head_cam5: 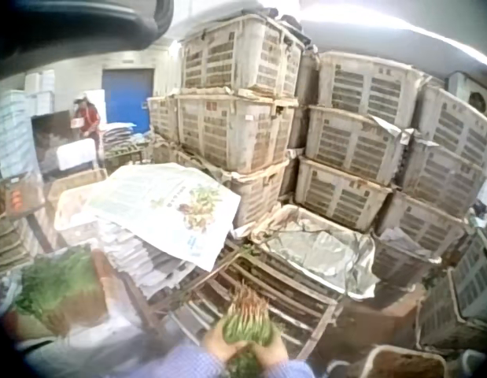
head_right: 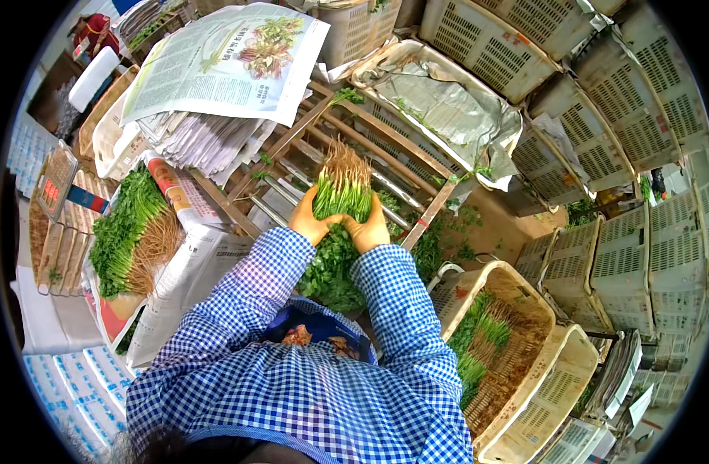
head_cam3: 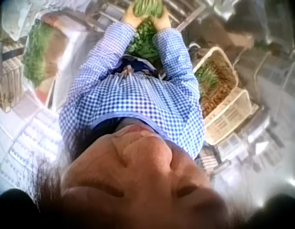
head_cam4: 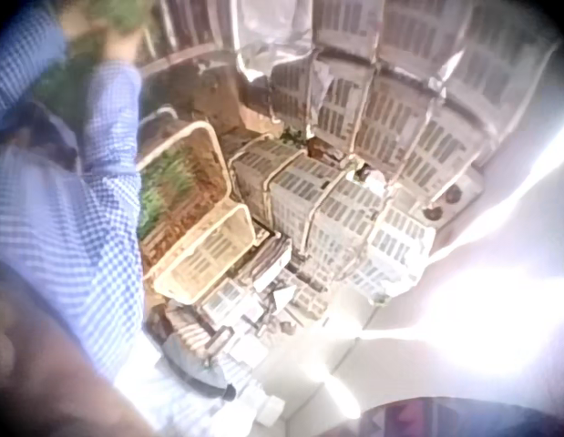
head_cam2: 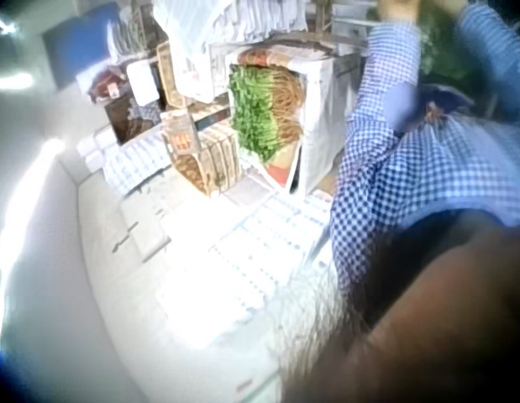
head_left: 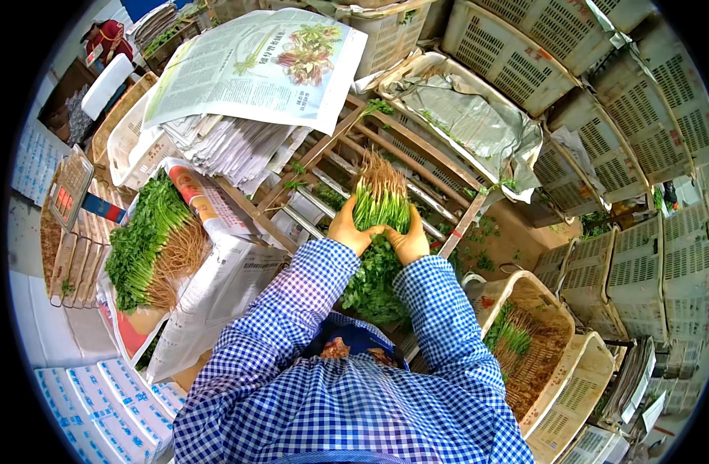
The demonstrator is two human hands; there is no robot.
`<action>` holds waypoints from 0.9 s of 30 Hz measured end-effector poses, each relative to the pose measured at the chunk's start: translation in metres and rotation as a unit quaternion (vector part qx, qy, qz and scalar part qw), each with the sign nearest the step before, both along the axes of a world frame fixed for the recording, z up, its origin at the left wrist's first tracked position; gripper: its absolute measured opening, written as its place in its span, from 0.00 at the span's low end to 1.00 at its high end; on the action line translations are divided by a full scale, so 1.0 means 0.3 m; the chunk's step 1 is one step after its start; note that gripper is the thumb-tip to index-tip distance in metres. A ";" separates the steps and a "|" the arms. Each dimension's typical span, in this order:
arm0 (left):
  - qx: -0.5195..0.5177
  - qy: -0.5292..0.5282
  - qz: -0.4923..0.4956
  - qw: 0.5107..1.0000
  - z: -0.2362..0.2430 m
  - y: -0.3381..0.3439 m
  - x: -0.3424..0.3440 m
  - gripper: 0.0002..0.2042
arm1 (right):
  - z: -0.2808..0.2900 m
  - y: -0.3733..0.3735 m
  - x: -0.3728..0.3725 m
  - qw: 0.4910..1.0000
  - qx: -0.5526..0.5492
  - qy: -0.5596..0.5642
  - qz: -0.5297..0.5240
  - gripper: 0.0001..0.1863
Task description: The person sorts bunches of cilantro from a large basket, arranges them neatly in a white foam box, and covers the box with newspaper.
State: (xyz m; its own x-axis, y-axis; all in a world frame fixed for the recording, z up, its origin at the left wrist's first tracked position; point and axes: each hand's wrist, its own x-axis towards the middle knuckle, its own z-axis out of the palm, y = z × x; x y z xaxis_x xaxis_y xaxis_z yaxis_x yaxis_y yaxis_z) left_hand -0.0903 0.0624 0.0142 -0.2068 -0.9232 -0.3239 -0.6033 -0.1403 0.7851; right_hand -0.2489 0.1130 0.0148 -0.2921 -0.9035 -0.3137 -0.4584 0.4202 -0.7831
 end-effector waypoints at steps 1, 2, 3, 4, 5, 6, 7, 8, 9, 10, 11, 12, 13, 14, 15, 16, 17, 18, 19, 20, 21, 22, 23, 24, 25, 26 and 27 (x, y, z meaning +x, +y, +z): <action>0.021 0.032 0.026 0.999 -0.024 -0.013 0.002 0.44 | -0.011 0.006 0.014 0.999 -0.016 -0.044 -0.022 0.47; 0.031 0.120 0.009 0.992 -0.014 -0.026 0.039 0.44 | 0.016 0.025 0.020 0.988 -0.054 -0.143 -0.033 0.48; 0.023 0.096 0.024 0.995 -0.003 -0.024 0.063 0.43 | 0.053 0.049 0.023 0.966 -0.090 -0.240 -0.044 0.49; 0.021 0.121 0.032 0.992 0.047 -0.024 0.081 0.43 | 0.074 0.079 0.002 0.919 -0.127 -0.371 -0.048 0.49; 0.023 0.146 0.036 0.988 0.123 -0.014 0.092 0.42 | 0.119 0.119 -0.018 0.897 -0.141 -0.415 -0.057 0.49; 0.067 0.064 0.028 0.995 0.240 -0.018 0.082 0.42 | 0.075 0.117 -0.055 0.949 -0.100 -0.291 -0.073 0.49; 0.054 0.068 0.007 0.996 0.119 -0.046 0.131 0.43 | 0.023 0.104 -0.063 0.982 -0.055 -0.166 -0.073 0.50; 0.058 -0.009 -0.014 0.998 0.073 -0.046 0.124 0.41 | 0.004 0.095 -0.068 0.989 0.009 -0.125 -0.075 0.51; 0.054 -0.084 -0.035 0.994 0.049 -0.051 0.117 0.40 | 0.000 0.093 -0.074 0.990 0.051 -0.107 -0.073 0.51; 0.009 -0.086 -0.040 0.995 0.010 -0.049 0.130 0.40 | 0.026 0.099 -0.071 0.989 0.031 -0.124 -0.077 0.51; 0.028 0.050 -0.066 0.996 -0.005 -0.045 0.164 0.41 | 0.042 0.129 -0.061 0.986 0.023 -0.145 -0.085 0.51; -0.003 0.028 -0.065 0.998 -0.036 -0.062 0.182 0.42 | -0.004 0.130 -0.083 0.988 -0.016 -0.142 -0.056 0.51; -0.031 0.009 -0.063 0.997 -0.030 -0.067 0.175 0.42 | 0.005 0.137 -0.095 0.986 -0.023 -0.151 -0.064 0.52; -0.009 0.024 -0.058 0.998 -0.019 -0.058 0.185 0.41 | 0.017 0.153 -0.103 0.985 -0.002 -0.153 -0.074 0.51; -0.009 0.022 -0.042 0.999 -0.004 -0.040 0.192 0.41 | 0.019 0.172 -0.111 0.984 0.019 -0.155 -0.083 0.51; -0.010 0.045 -0.037 0.998 -0.009 -0.050 0.207 0.42 | 0.000 0.183 -0.120 0.981 0.005 -0.170 -0.090 0.50; -0.010 0.068 -0.032 0.997 -0.010 -0.060 0.220 0.42 | -0.029 0.193 -0.129 0.978 -0.009 -0.184 -0.097 0.50; -0.010 0.043 -0.044 0.998 -0.017 -0.057 0.201 0.44 | -0.050 0.198 -0.135 0.974 -0.023 -0.199 -0.103 0.50; -0.002 0.009 -0.051 0.999 0.043 -0.028 0.165 0.45 | 0.075 0.156 -0.058 0.980 0.033 -0.153 -0.120 0.51; 0.012 -0.044 -0.070 0.996 0.085 0.009 0.113 0.47 | 0.048 0.137 -0.011 0.984 0.006 -0.143 -0.107 0.51; 0.030 -0.174 -0.093 0.980 0.124 0.030 0.031 0.47 | 0.009 0.129 0.019 0.987 -0.019 -0.127 -0.099 0.52; -0.010 -0.170 -0.098 0.980 0.101 0.040 0.036 0.47 | -0.010 0.118 0.055 0.996 -0.019 -0.033 -0.078 0.51; -0.051 -0.165 -0.102 0.980 0.062 0.046 0.043 0.48 | -0.029 0.110 0.066 0.996 -0.054 -0.026 -0.067 0.51; -0.073 -0.139 -0.097 0.983 0.023 0.035 0.060 0.49 | -0.031 0.112 0.051 0.990 -0.079 -0.094 -0.064 0.50; -0.073 -0.149 -0.121 0.979 0.004 0.020 0.077 0.51 | -0.010 0.116 0.034 0.979 -0.101 -0.164 -0.063 0.50; -0.059 -0.135 -0.117 0.982 0.016 0.014 0.079 0.50 | -0.002 0.119 0.017 0.986 -0.097 -0.127 -0.048 0.50; -0.046 -0.121 -0.114 0.985 0.027 0.014 0.082 0.50 | 0.002 0.123 -0.012 0.989 -0.057 -0.126 -0.045 0.52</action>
